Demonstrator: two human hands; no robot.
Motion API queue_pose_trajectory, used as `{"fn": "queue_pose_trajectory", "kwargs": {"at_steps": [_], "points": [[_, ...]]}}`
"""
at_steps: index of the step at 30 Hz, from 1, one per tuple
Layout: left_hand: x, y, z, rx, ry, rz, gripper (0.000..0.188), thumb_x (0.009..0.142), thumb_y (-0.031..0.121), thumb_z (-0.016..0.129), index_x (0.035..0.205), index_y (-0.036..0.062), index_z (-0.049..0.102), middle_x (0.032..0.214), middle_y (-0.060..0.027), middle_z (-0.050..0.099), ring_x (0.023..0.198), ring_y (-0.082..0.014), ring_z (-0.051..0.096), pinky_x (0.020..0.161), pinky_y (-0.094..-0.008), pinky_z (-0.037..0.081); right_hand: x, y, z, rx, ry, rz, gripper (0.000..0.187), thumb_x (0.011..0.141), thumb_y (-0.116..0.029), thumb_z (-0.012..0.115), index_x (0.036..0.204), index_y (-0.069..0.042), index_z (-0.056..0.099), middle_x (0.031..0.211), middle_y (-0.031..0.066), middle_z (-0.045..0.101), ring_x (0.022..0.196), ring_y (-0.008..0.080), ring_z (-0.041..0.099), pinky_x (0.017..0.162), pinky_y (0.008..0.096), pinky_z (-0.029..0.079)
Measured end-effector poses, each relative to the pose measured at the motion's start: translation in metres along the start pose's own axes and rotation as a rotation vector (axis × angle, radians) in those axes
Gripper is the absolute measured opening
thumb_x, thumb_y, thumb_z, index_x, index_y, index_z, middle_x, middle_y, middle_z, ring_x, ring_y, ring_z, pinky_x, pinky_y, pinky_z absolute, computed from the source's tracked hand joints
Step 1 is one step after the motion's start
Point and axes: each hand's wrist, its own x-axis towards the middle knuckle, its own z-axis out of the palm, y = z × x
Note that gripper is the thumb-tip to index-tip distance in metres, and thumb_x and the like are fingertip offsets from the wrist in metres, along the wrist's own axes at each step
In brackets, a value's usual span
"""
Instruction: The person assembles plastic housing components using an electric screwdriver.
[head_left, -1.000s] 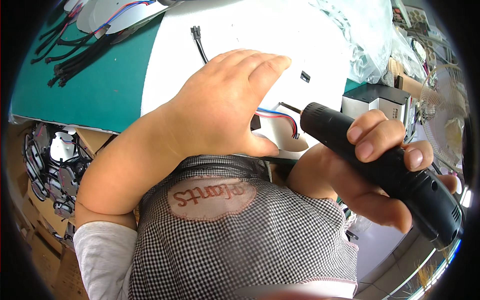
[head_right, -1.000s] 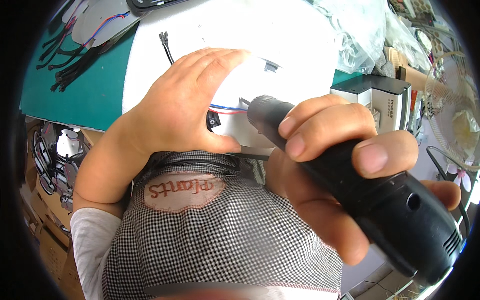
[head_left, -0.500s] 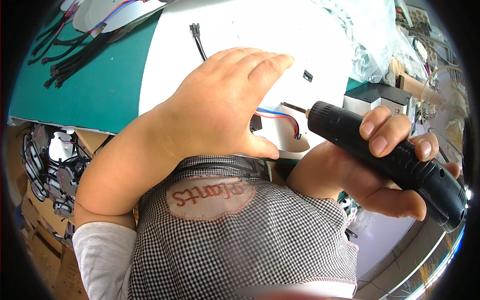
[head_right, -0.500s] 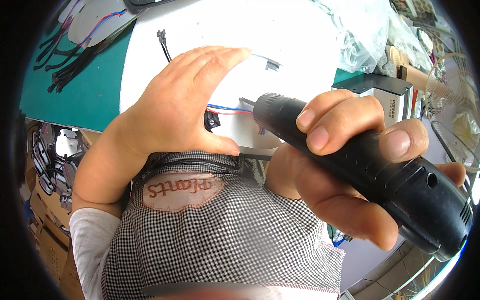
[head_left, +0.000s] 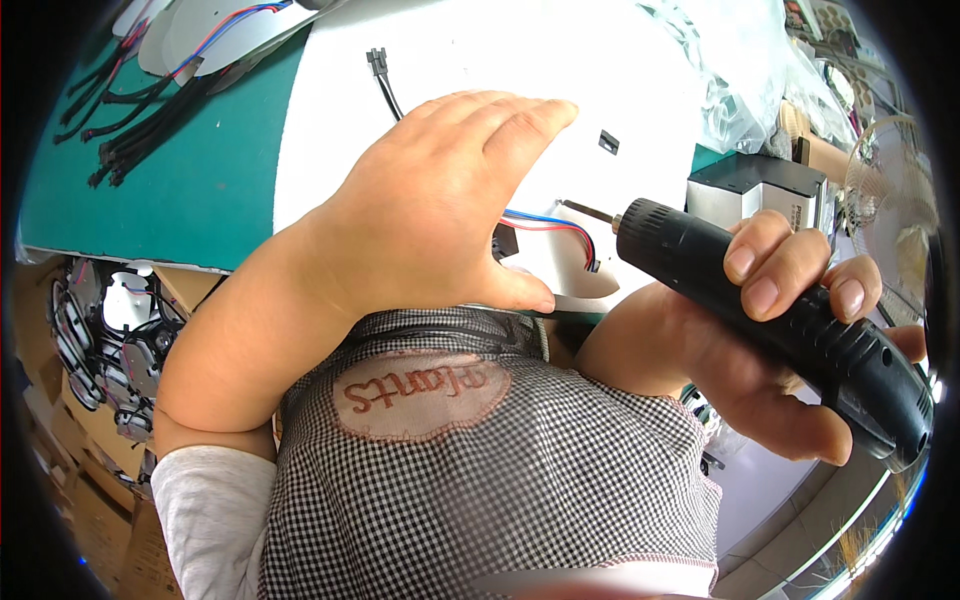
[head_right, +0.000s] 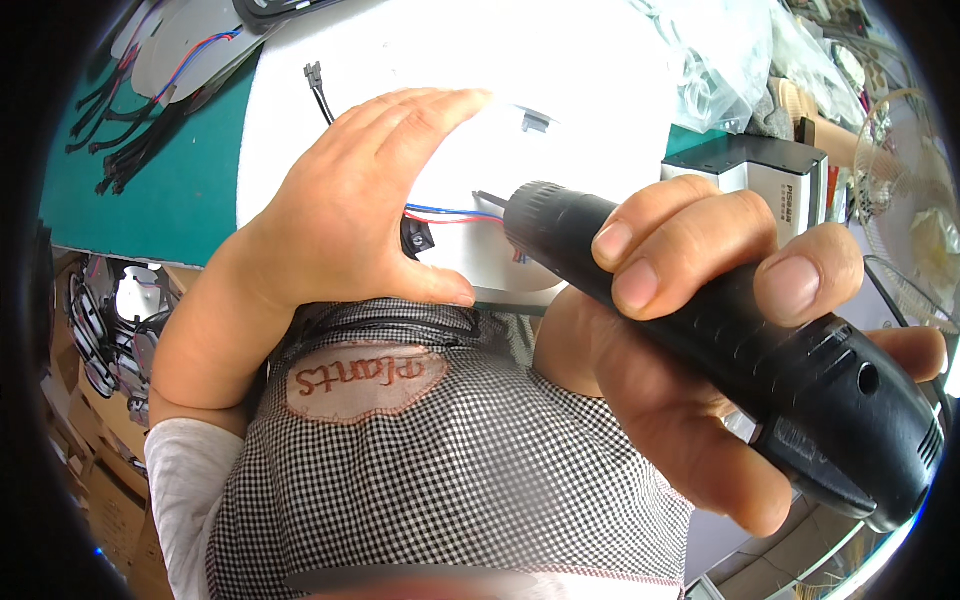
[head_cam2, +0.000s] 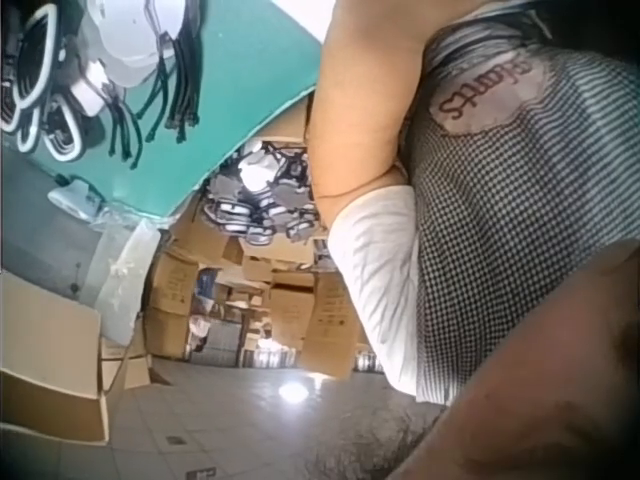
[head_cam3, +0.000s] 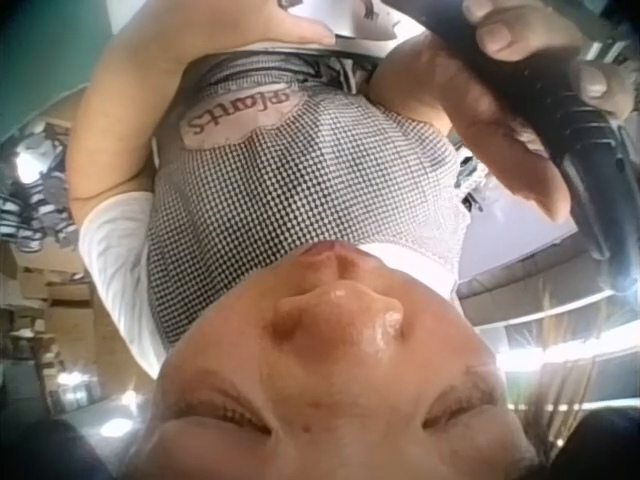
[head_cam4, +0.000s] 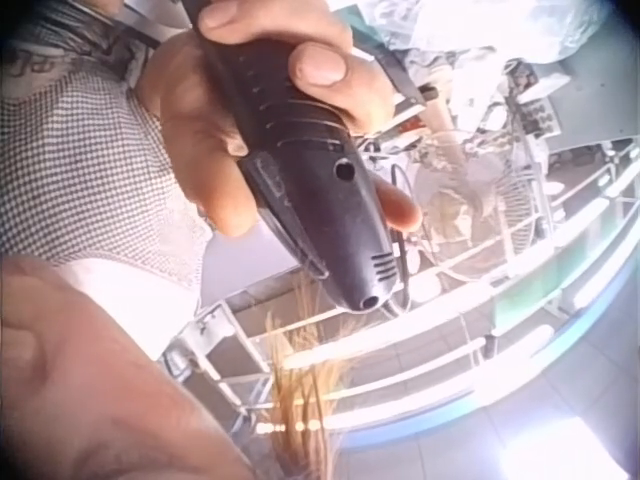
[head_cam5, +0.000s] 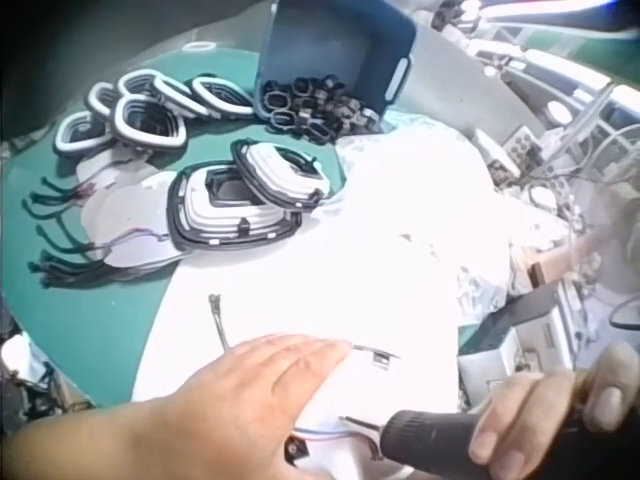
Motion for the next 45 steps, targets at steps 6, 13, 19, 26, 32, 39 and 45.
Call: {"fn": "queue_pose_trajectory", "kwargs": {"at_steps": [6,13,19,26,32,39,45], "points": [[0.001,-0.001,0.0,0.013,-0.022,0.007,0.111,0.049,0.047,0.091,0.141,0.0016,0.048,0.131,-0.0178,0.06,0.124,-0.0367,0.056,0.107,-0.0446,0.044,0.006,-0.007,-0.005,-0.034,-0.113,0.032,0.083,0.09,-0.067,0.061,0.153,-0.027,0.025,0.123,0.0129,0.054,0.081,0.0189,0.063,0.068,0.0354,0.052],[0.006,0.003,-0.001,0.04,-0.073,0.007,0.108,0.051,0.041,0.092,0.141,0.0009,0.047,0.132,-0.0184,0.059,0.124,-0.037,0.055,0.107,-0.0445,0.044,0.007,-0.017,-0.006,-0.053,-0.099,0.054,0.081,0.086,-0.067,0.065,0.148,-0.027,0.031,0.123,0.012,0.054,0.081,0.0187,0.064,0.067,0.0343,0.053],[0.011,0.002,-0.002,0.038,-0.151,-0.037,0.112,0.05,0.035,0.092,0.144,0.0012,0.044,0.137,-0.019,0.055,0.127,-0.0377,0.052,0.109,-0.044,0.041,0.003,-0.012,-0.007,-0.008,0.102,0.002,0.088,0.082,-0.071,0.067,0.142,-0.013,0.038,0.122,0.0114,0.053,0.08,0.0187,0.063,0.066,0.0341,0.053],[0.013,0.003,-0.004,0.054,-0.178,-0.054,0.113,0.049,0.032,0.092,0.146,0.0014,0.042,0.139,-0.0188,0.054,0.129,-0.0374,0.05,0.109,-0.0437,0.04,0.003,-0.008,0.001,-0.062,0.044,-0.027,0.081,0.08,-0.075,0.065,0.142,-0.029,0.043,0.131,0.0112,0.044,0.075,0.0183,0.062,0.06,0.0316,0.052],[0.011,0.0,-0.002,0.012,-0.16,-0.04,0.117,0.049,0.046,0.094,0.144,0.0007,0.044,0.138,-0.0194,0.054,0.129,-0.0381,0.05,0.109,-0.0444,0.041,0.007,-0.013,0.0,-0.016,0.062,0.014,0.084,0.078,-0.075,0.067,0.14,-0.023,0.044,0.127,0.011,0.048,0.076,0.0177,0.062,0.063,0.0309,0.052],[0.01,0.003,-0.001,0.035,-0.155,-0.049,0.117,0.043,0.043,0.096,0.14,0.0016,0.044,0.133,-0.0183,0.057,0.127,-0.0386,0.052,0.109,-0.0456,0.042,0.011,-0.015,0.001,0.01,0.13,0.054,0.089,0.076,-0.075,0.07,0.137,-0.016,0.044,0.123,0.0108,0.051,0.077,0.017,0.062,0.066,0.0302,0.051],[0.018,0.007,-0.005,0.045,-0.231,-0.118,0.115,0.044,0.035,0.097,0.141,0.0029,0.043,0.134,-0.0181,0.056,0.127,-0.0404,0.051,0.109,-0.0458,0.041,0.001,-0.009,-0.013,0.023,0.144,0.064,0.092,0.075,-0.075,0.071,0.137,-0.012,0.043,0.119,0.011,0.053,0.078,0.0172,0.062,0.068,0.03,0.051]]}}
